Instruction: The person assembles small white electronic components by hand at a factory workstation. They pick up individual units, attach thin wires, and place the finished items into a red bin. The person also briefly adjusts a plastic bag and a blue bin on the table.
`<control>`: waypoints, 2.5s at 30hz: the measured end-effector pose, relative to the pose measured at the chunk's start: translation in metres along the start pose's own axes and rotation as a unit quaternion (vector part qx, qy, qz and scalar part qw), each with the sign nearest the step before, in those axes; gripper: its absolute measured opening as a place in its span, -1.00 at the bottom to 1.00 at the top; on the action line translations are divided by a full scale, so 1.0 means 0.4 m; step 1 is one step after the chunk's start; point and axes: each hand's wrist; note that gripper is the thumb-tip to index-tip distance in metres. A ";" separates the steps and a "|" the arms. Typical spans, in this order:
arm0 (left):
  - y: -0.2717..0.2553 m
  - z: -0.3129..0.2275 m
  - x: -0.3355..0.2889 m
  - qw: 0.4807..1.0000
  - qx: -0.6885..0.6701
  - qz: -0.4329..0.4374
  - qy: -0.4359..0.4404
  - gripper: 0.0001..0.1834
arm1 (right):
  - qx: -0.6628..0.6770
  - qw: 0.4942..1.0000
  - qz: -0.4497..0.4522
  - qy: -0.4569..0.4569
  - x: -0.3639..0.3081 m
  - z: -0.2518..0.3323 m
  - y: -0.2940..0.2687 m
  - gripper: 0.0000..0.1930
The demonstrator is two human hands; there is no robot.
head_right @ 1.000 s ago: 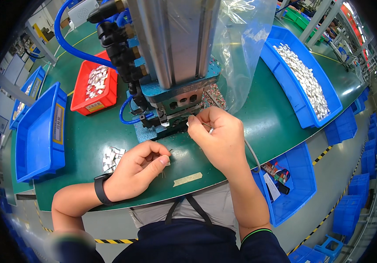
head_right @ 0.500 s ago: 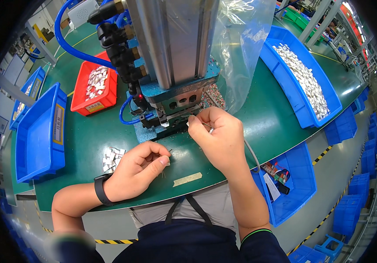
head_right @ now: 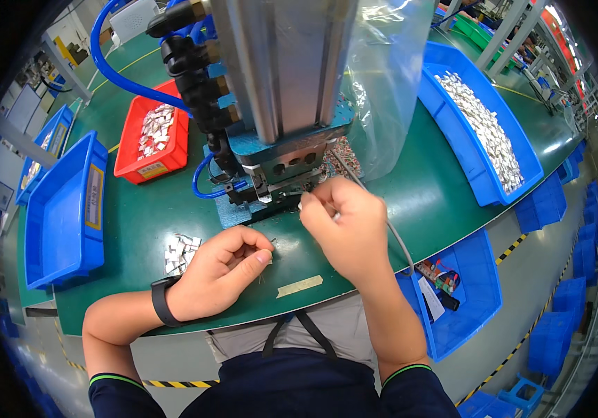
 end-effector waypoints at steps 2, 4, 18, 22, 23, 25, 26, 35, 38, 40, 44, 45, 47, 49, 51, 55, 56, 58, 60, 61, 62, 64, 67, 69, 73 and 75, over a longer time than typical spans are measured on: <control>-0.002 0.001 0.000 1.000 -0.002 -0.002 -0.003 -0.82 | 0.057 0.998 0.022 -0.004 -0.034 0.000 -0.009 -0.88; -0.005 -0.008 0.003 1.000 0.005 -0.007 -0.013 -0.78 | 0.102 0.993 0.052 0.001 -0.053 0.001 -0.014 -0.91; -0.012 -0.022 0.019 0.981 -0.184 0.000 -0.055 -0.78 | 0.171 0.972 0.161 0.010 -0.080 -0.017 0.007 -0.90; -0.011 -0.023 0.016 0.978 -0.206 -0.012 -0.039 -0.79 | 0.198 0.961 0.184 0.049 -0.085 -0.017 0.009 -0.90; -0.011 -0.023 0.016 0.978 -0.205 -0.012 -0.039 -0.80 | 0.201 0.960 0.184 0.057 -0.087 -0.017 0.010 -0.90; -0.012 -0.025 0.016 0.978 -0.203 -0.012 -0.041 -0.80 | 0.207 0.958 0.183 0.072 -0.092 -0.016 0.015 -0.89; -0.011 -0.026 0.016 0.978 -0.202 -0.014 -0.042 -0.80 | 0.215 0.956 0.185 0.076 -0.094 -0.016 0.017 -0.89; -0.006 -0.021 0.013 0.980 -0.184 -0.024 -0.072 -0.82 | 0.207 0.969 0.127 0.043 -0.105 -0.028 0.018 -0.89; -0.002 -0.013 0.013 0.980 -0.182 -0.026 -0.080 -0.82 | 0.159 0.985 0.068 0.024 -0.070 -0.014 0.007 -0.90; 0.001 -0.007 0.012 0.981 -0.174 -0.030 -0.080 -0.83 | 0.109 0.993 0.047 0.014 -0.040 -0.005 0.000 -0.90; 0.007 -0.006 0.011 0.983 -0.169 -0.022 -0.069 -0.80 | 0.020 0.999 -0.004 -0.048 -0.013 -0.023 0.012 -0.87; 0.007 -0.001 0.011 0.983 -0.168 -0.024 -0.066 -0.79 | 0.017 0.998 -0.009 -0.055 -0.012 -0.025 0.015 -0.86; 0.008 0.002 0.010 0.984 -0.166 -0.025 -0.061 -0.77 | 0.012 0.997 -0.021 -0.070 -0.010 -0.029 0.021 -0.86; 0.009 0.003 0.011 0.984 -0.165 -0.025 -0.061 -0.77 | -0.001 0.996 -0.029 -0.080 -0.006 -0.031 0.024 -0.86; 0.010 0.004 0.011 0.984 -0.167 -0.024 -0.062 -0.77 | -0.004 0.996 -0.036 -0.080 -0.003 -0.034 0.025 -0.87; 0.010 0.003 0.011 0.983 -0.170 -0.023 -0.063 -0.77 | -0.002 0.998 -0.036 -0.061 0.003 -0.032 0.026 -0.87; 0.010 0.003 0.011 0.983 -0.168 -0.022 -0.064 -0.77 | -0.006 0.998 -0.035 -0.057 0.004 -0.029 0.025 -0.86; 0.009 0.004 0.010 0.984 -0.165 -0.020 -0.064 -0.77 | -0.003 0.999 -0.031 -0.043 0.005 -0.028 0.025 -0.86; 0.009 0.003 0.011 0.984 -0.165 -0.021 -0.063 -0.77 | 0.002 0.999 -0.027 -0.032 0.007 -0.028 0.024 -0.85; 0.009 0.003 0.011 0.984 -0.165 -0.021 -0.063 -0.77 | 0.005 0.999 -0.025 -0.028 0.008 -0.027 0.023 -0.85; 0.009 0.002 0.012 0.984 -0.165 -0.019 -0.066 -0.79 | 0.008 0.999 -0.023 -0.025 0.009 -0.027 0.022 -0.84; 0.008 -0.001 0.012 0.983 -0.165 -0.016 -0.072 -0.83 | 0.014 1.000 -0.020 -0.016 0.010 -0.031 0.021 -0.84; 0.008 0.000 0.012 0.983 -0.166 -0.016 -0.070 -0.83 | 0.023 1.000 -0.015 -0.014 0.011 -0.033 0.020 -0.83; 0.007 0.000 0.011 0.984 -0.164 -0.015 -0.071 -0.83 | 0.025 1.000 -0.014 -0.013 0.011 -0.034 0.021 -0.83; 0.007 0.000 0.012 0.984 -0.163 -0.014 -0.072 -0.84 | 0.028 0.999 -0.016 -0.013 0.009 -0.036 0.021 -0.83; 0.007 -0.002 0.010 0.984 -0.165 -0.015 -0.070 -0.84 | 0.037 0.999 -0.017 -0.017 0.008 -0.039 0.023 -0.84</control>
Point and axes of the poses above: each hand's wrist, its own x-axis towards the middle knuckle, its own y-axis out of the palm, z = x × y, and after that the axes turned 4 degrees about -z, right-handed
